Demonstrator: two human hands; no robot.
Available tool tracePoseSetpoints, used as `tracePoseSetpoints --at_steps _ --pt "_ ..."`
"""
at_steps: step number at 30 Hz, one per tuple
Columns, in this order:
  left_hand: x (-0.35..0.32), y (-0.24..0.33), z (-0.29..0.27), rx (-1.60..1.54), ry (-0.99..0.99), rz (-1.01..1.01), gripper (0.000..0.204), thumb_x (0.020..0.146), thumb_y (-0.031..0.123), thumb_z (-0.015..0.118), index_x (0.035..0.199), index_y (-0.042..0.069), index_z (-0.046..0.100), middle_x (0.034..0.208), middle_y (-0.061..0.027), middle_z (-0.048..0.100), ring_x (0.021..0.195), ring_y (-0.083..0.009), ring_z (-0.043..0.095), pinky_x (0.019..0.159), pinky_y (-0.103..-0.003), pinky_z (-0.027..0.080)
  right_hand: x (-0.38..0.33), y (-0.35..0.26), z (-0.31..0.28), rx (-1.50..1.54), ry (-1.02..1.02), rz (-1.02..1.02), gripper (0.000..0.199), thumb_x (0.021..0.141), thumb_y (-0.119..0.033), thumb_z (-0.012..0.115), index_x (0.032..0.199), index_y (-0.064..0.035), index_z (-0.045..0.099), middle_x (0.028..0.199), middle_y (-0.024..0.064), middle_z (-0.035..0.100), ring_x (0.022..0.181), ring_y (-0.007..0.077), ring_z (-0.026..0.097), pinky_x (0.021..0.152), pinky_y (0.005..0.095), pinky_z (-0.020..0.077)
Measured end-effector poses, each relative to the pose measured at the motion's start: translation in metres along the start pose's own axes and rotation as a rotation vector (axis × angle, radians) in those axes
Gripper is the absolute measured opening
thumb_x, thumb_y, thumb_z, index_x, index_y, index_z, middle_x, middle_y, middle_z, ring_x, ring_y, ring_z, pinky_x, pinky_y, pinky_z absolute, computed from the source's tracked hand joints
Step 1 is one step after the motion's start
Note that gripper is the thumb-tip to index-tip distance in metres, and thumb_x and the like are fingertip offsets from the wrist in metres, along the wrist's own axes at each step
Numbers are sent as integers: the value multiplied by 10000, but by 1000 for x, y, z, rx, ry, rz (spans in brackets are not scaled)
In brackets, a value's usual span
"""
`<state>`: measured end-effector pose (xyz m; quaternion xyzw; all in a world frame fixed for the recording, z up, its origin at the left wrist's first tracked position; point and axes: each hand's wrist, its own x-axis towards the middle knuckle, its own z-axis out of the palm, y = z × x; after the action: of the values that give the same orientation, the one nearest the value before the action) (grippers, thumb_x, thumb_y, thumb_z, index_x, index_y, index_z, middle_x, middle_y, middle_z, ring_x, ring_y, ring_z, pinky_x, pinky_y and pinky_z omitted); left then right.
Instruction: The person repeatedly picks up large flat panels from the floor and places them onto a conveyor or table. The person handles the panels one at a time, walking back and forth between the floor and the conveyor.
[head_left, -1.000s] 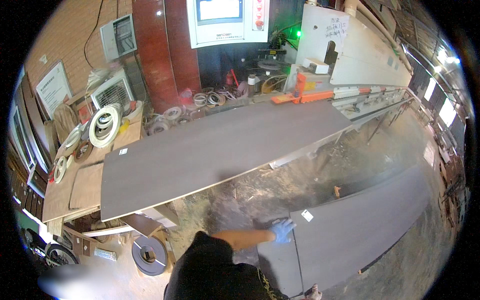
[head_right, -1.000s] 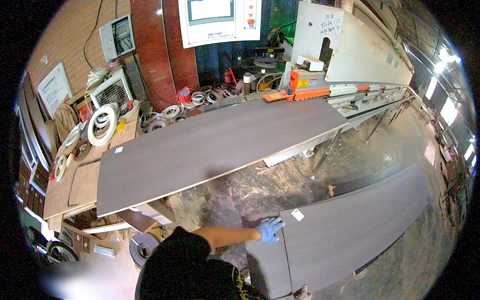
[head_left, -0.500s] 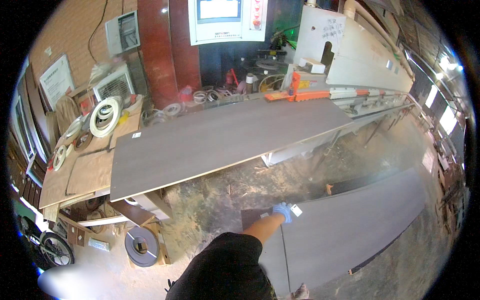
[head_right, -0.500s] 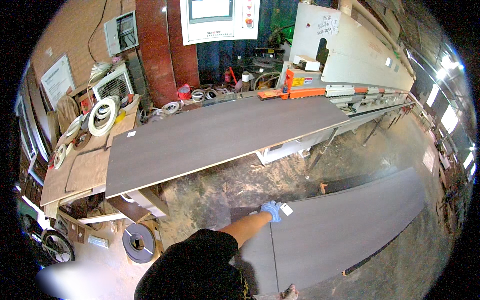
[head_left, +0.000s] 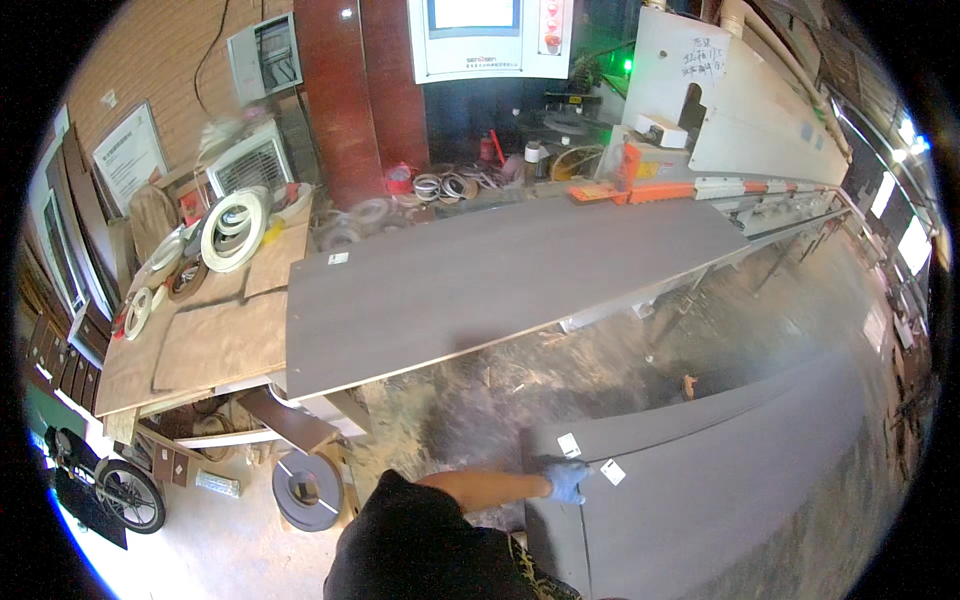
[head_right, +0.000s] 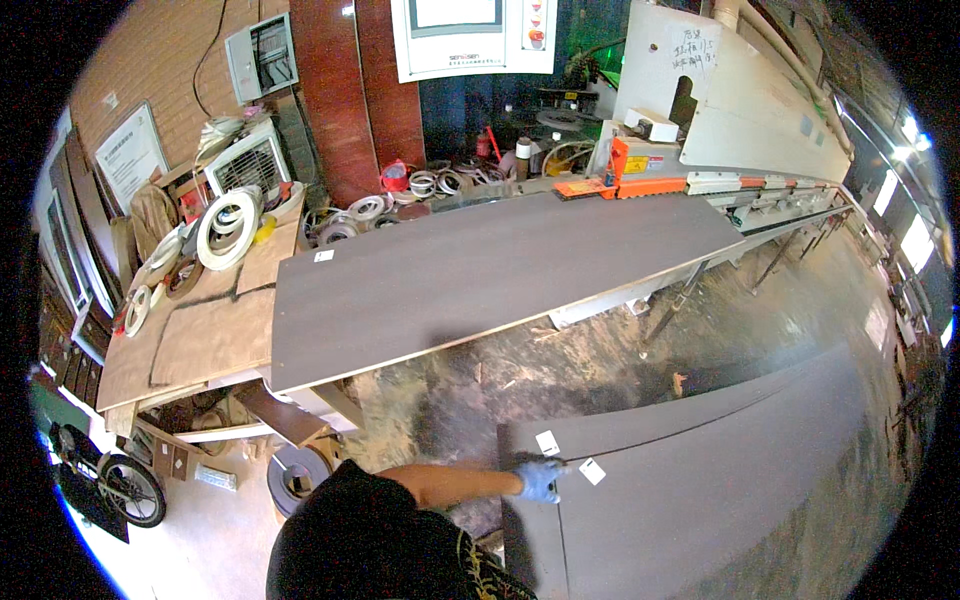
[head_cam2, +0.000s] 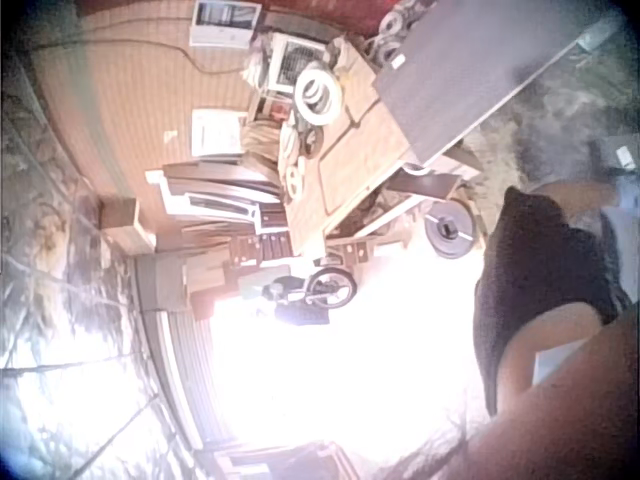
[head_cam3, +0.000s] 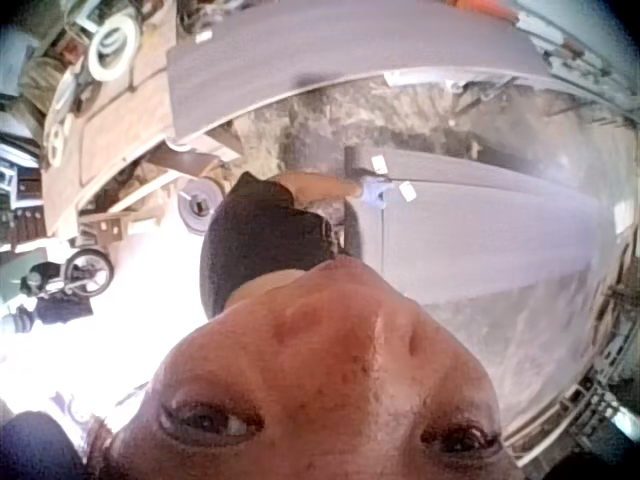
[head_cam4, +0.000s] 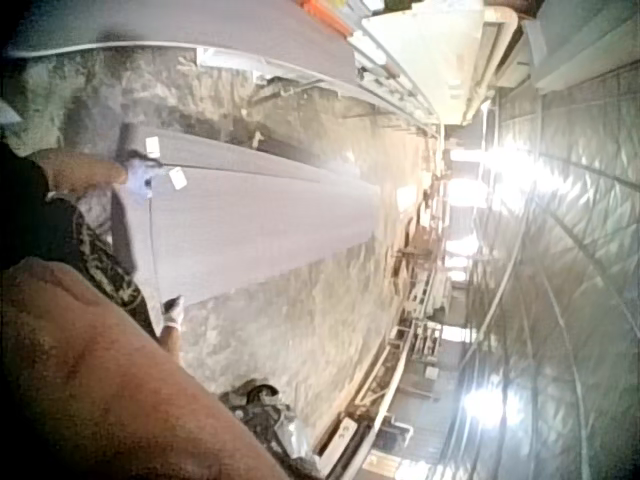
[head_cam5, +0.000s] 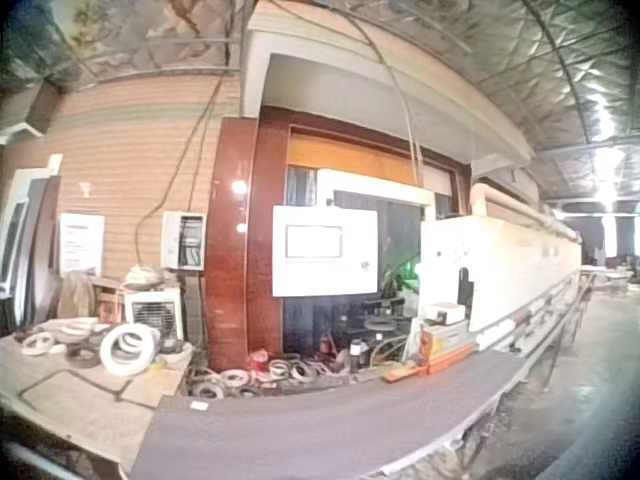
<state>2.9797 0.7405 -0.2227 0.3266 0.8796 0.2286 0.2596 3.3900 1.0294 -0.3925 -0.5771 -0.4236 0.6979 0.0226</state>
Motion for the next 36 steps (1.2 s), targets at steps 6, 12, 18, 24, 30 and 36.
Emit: tracePoseSetpoints --at_steps 6,12,18,24,30,36 --pt "-110 -113 -4 -417 180 95 661 794 404 591 1318 68 371 1297 -218 426 1206 -344 409 1002 -422 333 -28 -73 111 4 371 -438 454 830 -276 583 1118 9 379 1077 151 444 928 235 477 779 345 411" --pt "-240 -187 -111 1 447 112 516 811 409 563 1217 96 504 1235 -165 495 1100 -320 499 953 -406 382 -90 -200 354 -277 115 -1050 470 893 -135 499 1319 3 357 1331 157 406 1235 253 380 1028 348 289" --pt "-308 -238 -189 -26 816 -252 469 760 341 631 1179 156 537 1212 -112 518 1087 -308 503 944 -399 391 -225 -325 644 -534 -251 -1724 316 839 -65 516 1151 -15 529 1159 138 535 1114 248 491 955 327 366" --pt "-317 -273 -210 78 852 -499 535 710 345 673 1198 184 528 1250 -92 491 1152 -318 440 986 -427 345 -334 -428 901 -530 -329 -2199 291 812 -162 515 1095 -114 563 1124 120 548 1074 312 494 924 381 390" --pt "-267 -282 -231 96 889 -634 540 702 352 681 1194 185 532 1247 -97 477 1166 -322 419 984 -436 344 -424 -511 1107 -611 -134 -2203 376 789 -240 512 1163 -222 551 1238 102 490 1150 284 445 973 402 352" --pt "-220 -284 -267 1 1007 -756 509 671 304 713 1144 187 562 1221 -123 490 1158 -330 431 969 -437 355 -476 -554 1244 -712 -40 -2118 475 795 -257 532 1266 -248 469 1377 104 346 1272 267 306 1023 436 264"
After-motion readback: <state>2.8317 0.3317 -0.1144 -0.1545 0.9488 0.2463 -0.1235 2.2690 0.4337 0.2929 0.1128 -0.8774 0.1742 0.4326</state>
